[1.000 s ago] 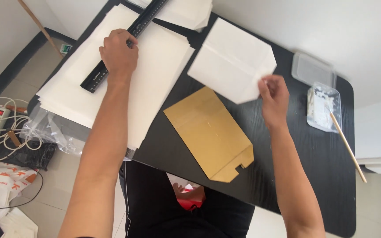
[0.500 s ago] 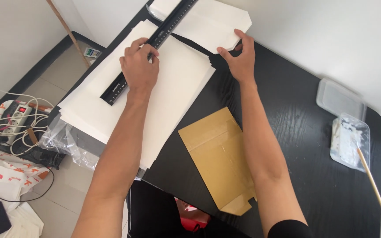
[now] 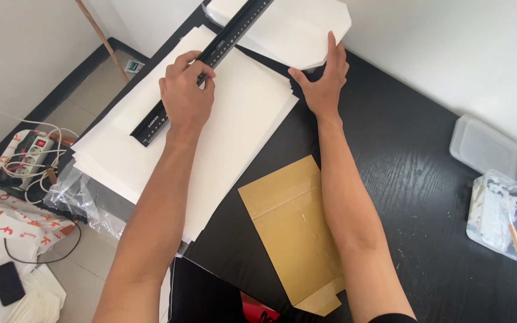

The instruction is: Applying adhesive to paper templates with a brush and folding them to construct paper bags.

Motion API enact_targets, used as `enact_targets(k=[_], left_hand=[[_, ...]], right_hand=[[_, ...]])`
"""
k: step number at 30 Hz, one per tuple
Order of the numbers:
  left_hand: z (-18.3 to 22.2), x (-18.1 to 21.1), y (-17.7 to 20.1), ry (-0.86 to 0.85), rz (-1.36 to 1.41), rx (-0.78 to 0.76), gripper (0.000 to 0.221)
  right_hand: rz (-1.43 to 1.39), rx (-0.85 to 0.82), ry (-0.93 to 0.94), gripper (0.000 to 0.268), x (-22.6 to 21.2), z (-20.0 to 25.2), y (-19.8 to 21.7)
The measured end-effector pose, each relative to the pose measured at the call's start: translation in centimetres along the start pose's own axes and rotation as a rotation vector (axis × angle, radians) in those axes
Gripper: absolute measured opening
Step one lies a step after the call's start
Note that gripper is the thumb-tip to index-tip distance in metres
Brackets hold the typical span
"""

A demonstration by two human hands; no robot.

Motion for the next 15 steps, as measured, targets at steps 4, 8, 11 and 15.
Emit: enact_targets(k=[4, 8, 11, 15], left_hand=[[0.1, -0.2, -0.3, 0.010, 0.002, -0.012, 0.022], [0.2, -0.2, -0.2, 0.016, -0.008, -0.019, 0.022], [0.1, 0.0, -0.2, 0.019, 0.001, -0.031, 0.022], [0.3, 0.0, -0.2, 0.019, 0.003, -0.035, 0.022]], right_hand=[[-0.006, 0.021, -0.022, 0.103, -0.1, -0.1, -0.2], [0.038, 0.036, 0.008, 0.106, 0.5, -0.1, -0.6], [0.061, 0.021, 0.012, 0.099, 0.6, -0.2, -0.7], [0.052, -0.009, 0.004, 0.092, 0.6, -0.1, -0.9]])
Point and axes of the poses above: each hand's wrist, its own z-axis away from the middle knuckle, its own y-axis out of the back of the hand, x = y × z, the point moved 2 cm from there along -z, towards the middle knuckle, and after that the axes turned 10 degrees about y, right-handed, at the moved point
